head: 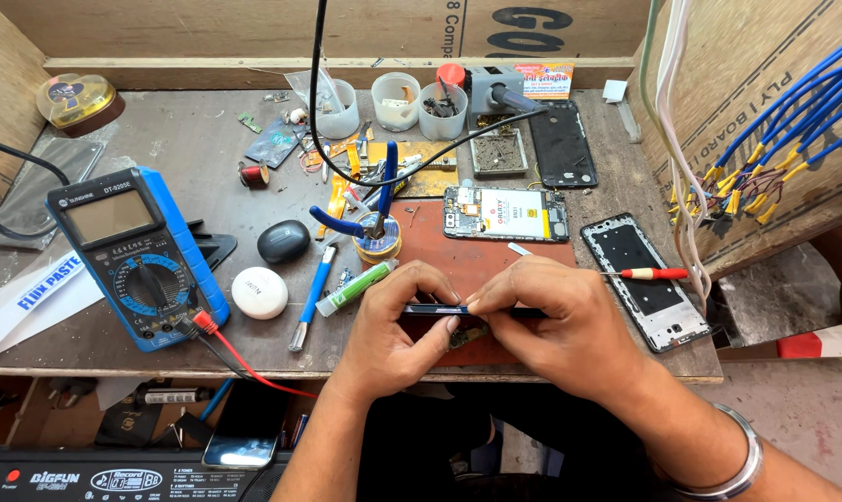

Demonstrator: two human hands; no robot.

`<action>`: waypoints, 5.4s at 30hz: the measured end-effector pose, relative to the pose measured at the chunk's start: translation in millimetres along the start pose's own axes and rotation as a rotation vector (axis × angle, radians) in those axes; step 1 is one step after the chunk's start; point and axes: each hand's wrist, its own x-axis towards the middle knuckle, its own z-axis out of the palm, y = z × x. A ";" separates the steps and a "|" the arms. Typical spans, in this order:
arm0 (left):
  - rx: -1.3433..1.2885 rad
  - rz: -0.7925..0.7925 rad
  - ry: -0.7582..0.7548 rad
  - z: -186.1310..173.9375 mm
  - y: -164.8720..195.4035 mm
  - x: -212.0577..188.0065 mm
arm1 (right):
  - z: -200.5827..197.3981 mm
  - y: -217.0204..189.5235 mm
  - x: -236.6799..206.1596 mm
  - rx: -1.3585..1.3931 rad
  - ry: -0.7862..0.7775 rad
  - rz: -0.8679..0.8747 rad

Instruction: The person holds a smartphone and uses a small metal tool to pry and separate the phone's back cover from the frame. They repeatedly work along the edges to loosen the casing while another person watches nearby.

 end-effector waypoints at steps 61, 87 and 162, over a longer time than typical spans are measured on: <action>-0.038 -0.018 -0.013 -5.0 -4.7 -1.9 | 0.9 1.6 7.9 0.002 -0.058 0.038; -0.032 -0.043 -0.019 -9.9 -0.6 -6.1 | 2.1 33.3 35.8 0.403 -0.406 0.522; -0.022 0.040 -0.029 -8.7 -4.0 -3.8 | 2.6 30.2 44.0 0.381 -0.435 0.544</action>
